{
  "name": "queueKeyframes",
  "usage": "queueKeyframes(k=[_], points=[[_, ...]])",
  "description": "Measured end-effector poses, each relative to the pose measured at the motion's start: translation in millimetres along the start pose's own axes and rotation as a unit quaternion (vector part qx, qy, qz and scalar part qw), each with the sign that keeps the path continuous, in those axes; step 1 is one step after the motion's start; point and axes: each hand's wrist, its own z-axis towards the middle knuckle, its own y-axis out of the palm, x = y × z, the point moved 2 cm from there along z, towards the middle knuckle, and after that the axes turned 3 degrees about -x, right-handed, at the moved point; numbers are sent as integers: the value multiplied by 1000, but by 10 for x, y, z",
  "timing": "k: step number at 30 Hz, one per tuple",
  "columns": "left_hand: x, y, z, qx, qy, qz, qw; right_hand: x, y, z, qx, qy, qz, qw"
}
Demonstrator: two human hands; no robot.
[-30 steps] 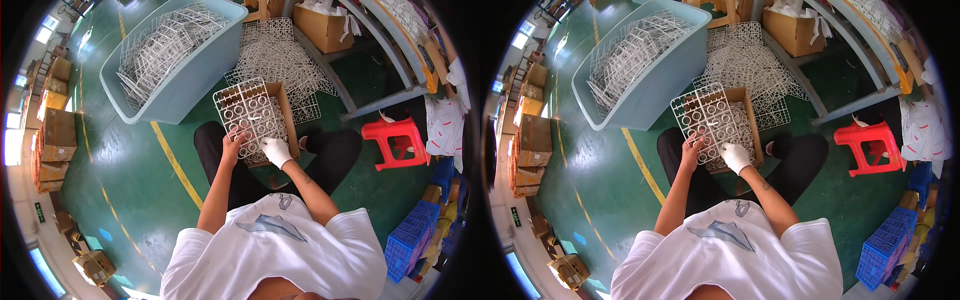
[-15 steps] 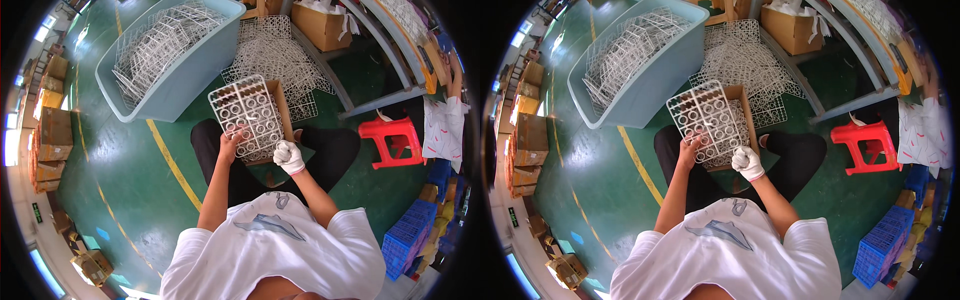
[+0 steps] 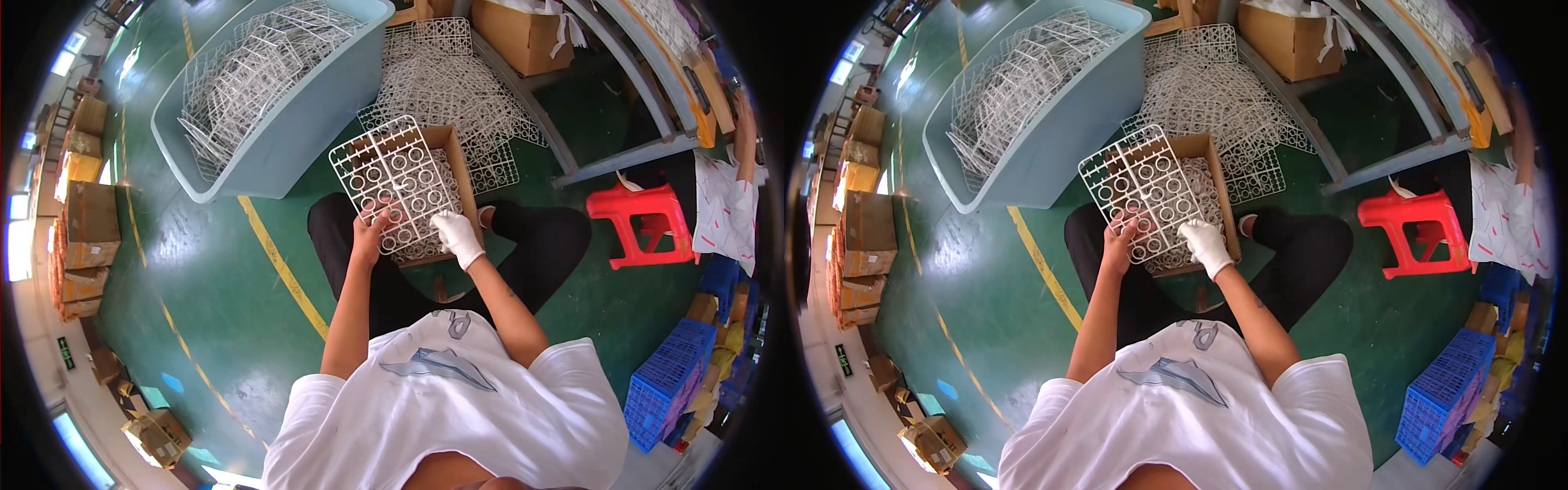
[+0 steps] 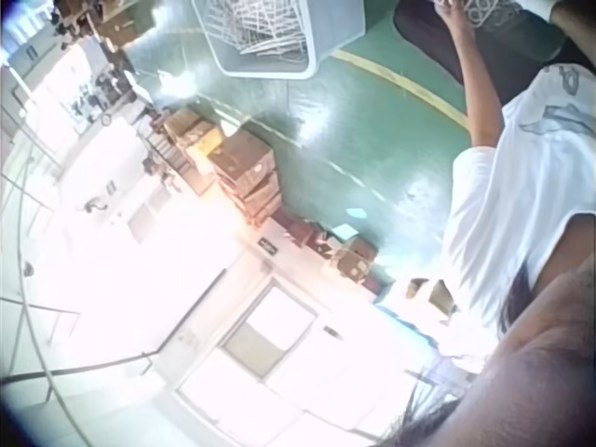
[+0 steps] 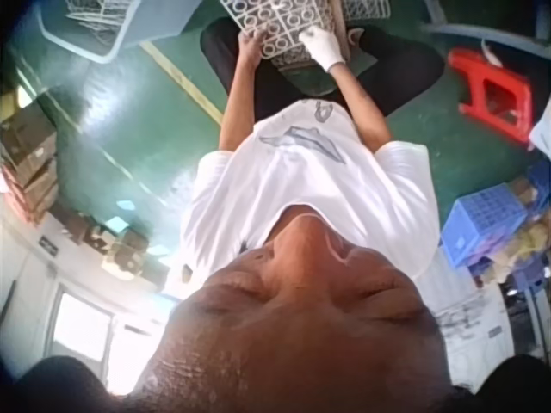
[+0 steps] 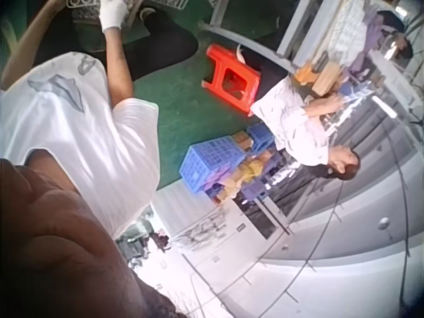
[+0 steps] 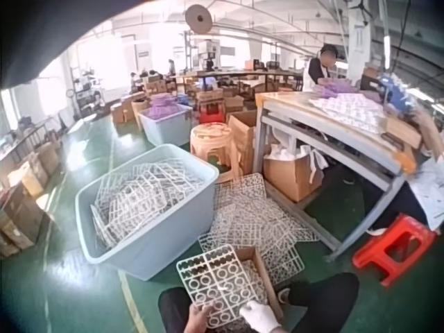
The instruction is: The person inserts small plastic rings into the circular slots of a larger plastic grid by hand, taking the rings from a plastic bin and pressing them into place.
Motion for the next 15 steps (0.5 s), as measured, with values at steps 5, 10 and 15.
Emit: queueKeyframes(k=[5, 10, 15], points=[[52, -73, -30, -14, -3, -23, 1000, -138, -201, -231, -285, 55, 306, 907], [26, -44, 6, -33, -17, -44, 998, -193, -215, -390, -368, 63, 488, 789], [30, -97, 4, -12, -13, -21, 1000, -568, 51, -547, -157, -3, 340, 927]])
